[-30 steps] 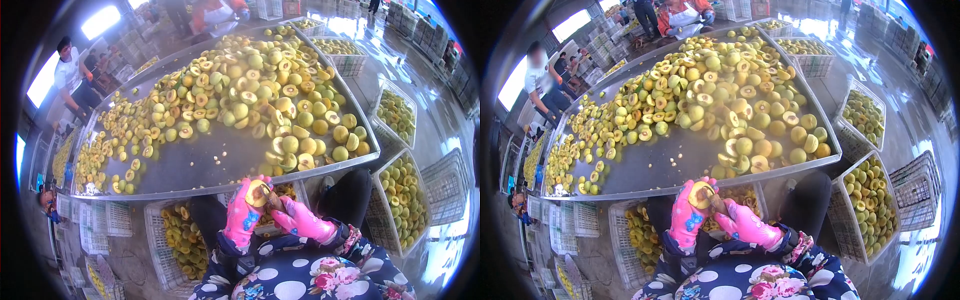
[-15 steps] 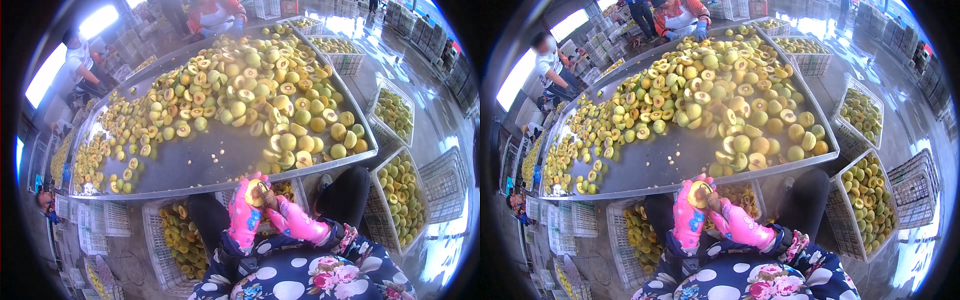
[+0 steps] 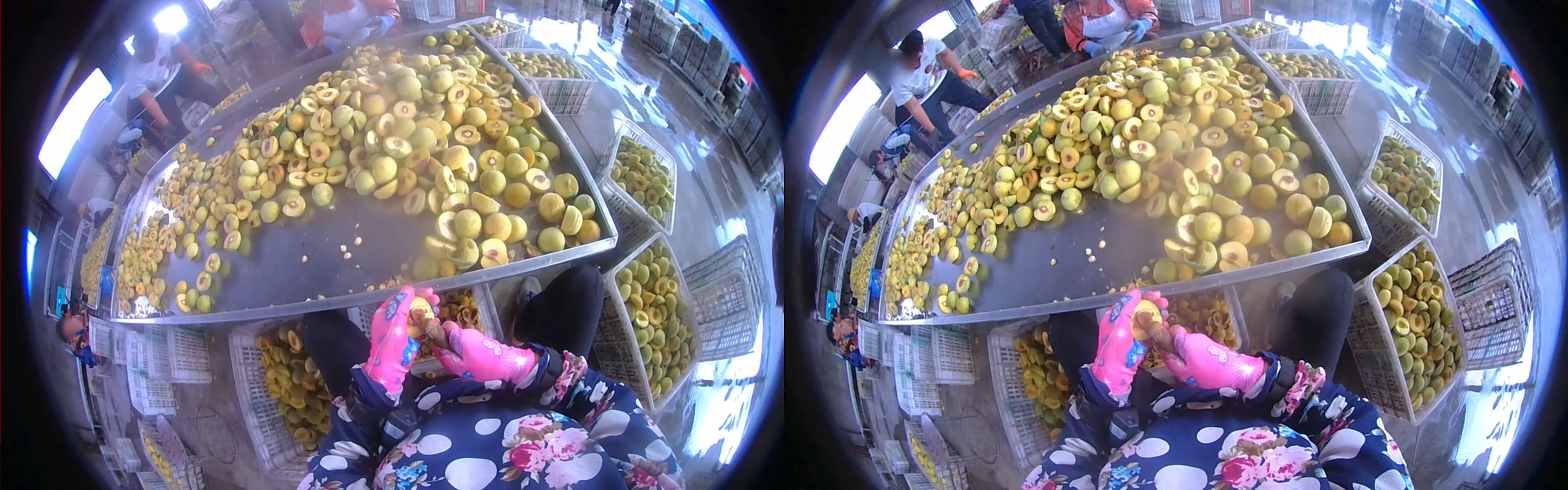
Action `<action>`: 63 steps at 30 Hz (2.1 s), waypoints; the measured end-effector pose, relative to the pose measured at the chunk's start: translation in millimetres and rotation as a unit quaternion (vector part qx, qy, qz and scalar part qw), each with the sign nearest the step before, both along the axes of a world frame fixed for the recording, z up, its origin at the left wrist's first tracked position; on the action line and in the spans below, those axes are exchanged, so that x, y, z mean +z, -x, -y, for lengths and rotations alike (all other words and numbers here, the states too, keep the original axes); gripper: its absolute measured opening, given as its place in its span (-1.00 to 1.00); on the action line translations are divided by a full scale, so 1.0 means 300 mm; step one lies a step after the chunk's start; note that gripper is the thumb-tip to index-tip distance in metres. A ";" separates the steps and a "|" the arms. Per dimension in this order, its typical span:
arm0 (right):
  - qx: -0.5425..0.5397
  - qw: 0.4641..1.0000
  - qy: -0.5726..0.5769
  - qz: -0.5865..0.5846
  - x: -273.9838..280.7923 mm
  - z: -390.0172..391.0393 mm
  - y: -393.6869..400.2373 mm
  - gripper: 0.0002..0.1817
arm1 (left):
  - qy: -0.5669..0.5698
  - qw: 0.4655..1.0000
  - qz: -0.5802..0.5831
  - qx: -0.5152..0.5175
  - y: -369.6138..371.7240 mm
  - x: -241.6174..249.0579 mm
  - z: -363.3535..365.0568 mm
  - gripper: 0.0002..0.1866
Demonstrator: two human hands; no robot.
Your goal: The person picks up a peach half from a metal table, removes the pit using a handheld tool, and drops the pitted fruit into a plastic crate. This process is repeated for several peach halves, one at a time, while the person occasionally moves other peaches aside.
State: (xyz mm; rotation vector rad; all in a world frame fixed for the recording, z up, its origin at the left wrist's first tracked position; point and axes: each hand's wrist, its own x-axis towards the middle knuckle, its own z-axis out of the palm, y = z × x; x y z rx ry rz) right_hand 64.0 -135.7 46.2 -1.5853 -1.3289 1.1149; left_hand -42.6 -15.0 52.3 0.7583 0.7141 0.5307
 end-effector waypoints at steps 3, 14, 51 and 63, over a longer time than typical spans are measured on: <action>0.026 0.999 0.028 -0.010 0.032 -0.009 -0.017 -0.78 | 0.002 1.000 -0.014 0.001 0.000 -0.012 -0.005 -0.69; 0.048 0.958 0.145 -0.245 0.005 -0.021 -0.024 -0.83 | -0.029 0.999 -0.024 0.019 -0.009 -0.096 -0.019 -0.72; 0.060 0.837 0.201 -0.505 -0.033 -0.025 -0.090 -0.78 | -0.085 0.974 -0.073 0.195 0.128 -0.006 -0.152 -0.65; -0.003 0.891 0.285 -0.354 -0.303 -0.037 -0.158 -0.70 | -0.522 0.776 -0.354 0.030 0.096 0.039 -0.697 -0.65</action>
